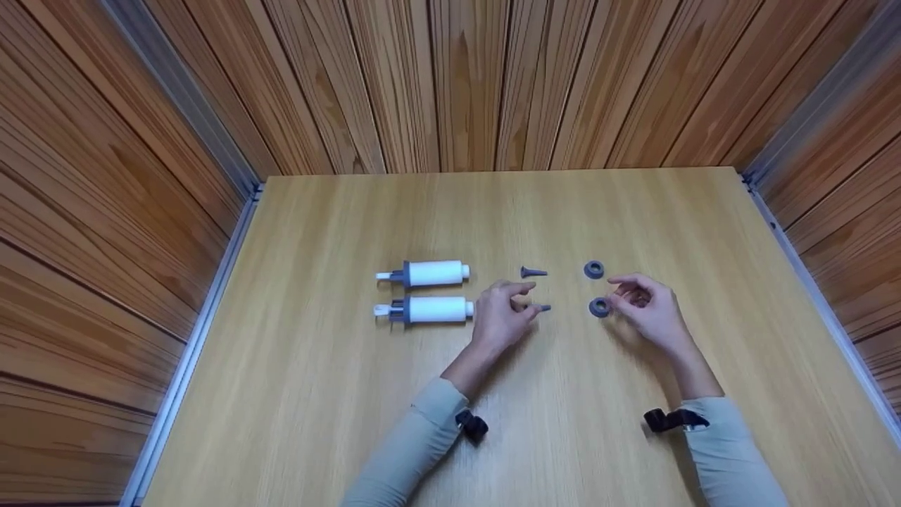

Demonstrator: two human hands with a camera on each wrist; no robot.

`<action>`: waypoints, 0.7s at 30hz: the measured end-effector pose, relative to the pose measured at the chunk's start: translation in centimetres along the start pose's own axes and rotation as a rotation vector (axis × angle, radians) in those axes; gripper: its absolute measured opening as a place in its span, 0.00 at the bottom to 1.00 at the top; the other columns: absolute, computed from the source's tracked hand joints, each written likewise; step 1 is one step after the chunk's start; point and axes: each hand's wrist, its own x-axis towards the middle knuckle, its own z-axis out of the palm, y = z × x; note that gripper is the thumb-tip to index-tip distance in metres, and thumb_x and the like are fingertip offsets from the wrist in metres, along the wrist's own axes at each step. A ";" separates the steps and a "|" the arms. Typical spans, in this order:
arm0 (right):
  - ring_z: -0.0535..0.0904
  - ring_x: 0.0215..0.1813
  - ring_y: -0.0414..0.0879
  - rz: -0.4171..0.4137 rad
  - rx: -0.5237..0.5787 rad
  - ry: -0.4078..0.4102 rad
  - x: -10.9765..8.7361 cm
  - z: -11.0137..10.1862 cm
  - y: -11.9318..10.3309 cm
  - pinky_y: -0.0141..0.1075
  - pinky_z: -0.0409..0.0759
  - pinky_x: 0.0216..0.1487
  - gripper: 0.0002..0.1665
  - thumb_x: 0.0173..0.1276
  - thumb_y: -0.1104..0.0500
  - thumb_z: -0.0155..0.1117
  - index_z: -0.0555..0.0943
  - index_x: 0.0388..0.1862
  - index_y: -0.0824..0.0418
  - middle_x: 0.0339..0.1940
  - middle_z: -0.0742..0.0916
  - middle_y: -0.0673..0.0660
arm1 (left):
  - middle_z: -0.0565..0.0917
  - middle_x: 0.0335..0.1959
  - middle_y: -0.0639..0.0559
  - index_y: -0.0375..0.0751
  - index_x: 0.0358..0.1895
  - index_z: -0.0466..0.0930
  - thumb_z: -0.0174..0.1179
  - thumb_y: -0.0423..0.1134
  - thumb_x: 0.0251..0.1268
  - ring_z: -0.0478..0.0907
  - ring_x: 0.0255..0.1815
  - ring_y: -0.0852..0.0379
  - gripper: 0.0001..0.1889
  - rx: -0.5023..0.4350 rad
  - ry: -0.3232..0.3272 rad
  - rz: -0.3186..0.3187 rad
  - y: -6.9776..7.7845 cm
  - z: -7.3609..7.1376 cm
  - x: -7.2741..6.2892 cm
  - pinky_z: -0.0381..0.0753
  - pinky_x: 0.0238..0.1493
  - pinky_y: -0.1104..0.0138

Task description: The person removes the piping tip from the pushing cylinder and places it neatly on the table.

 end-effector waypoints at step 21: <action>0.88 0.69 0.36 -0.316 0.184 -0.076 -0.8 -3.0 1.3 0.24 0.81 0.67 0.21 0.77 0.81 0.56 0.81 0.66 0.83 0.66 0.94 0.51 | 0.79 0.83 0.43 0.53 0.83 0.76 0.68 0.50 0.82 0.74 0.87 0.41 0.31 -0.062 -0.184 0.200 -2.1 -8.4 -2.6 0.71 0.88 0.43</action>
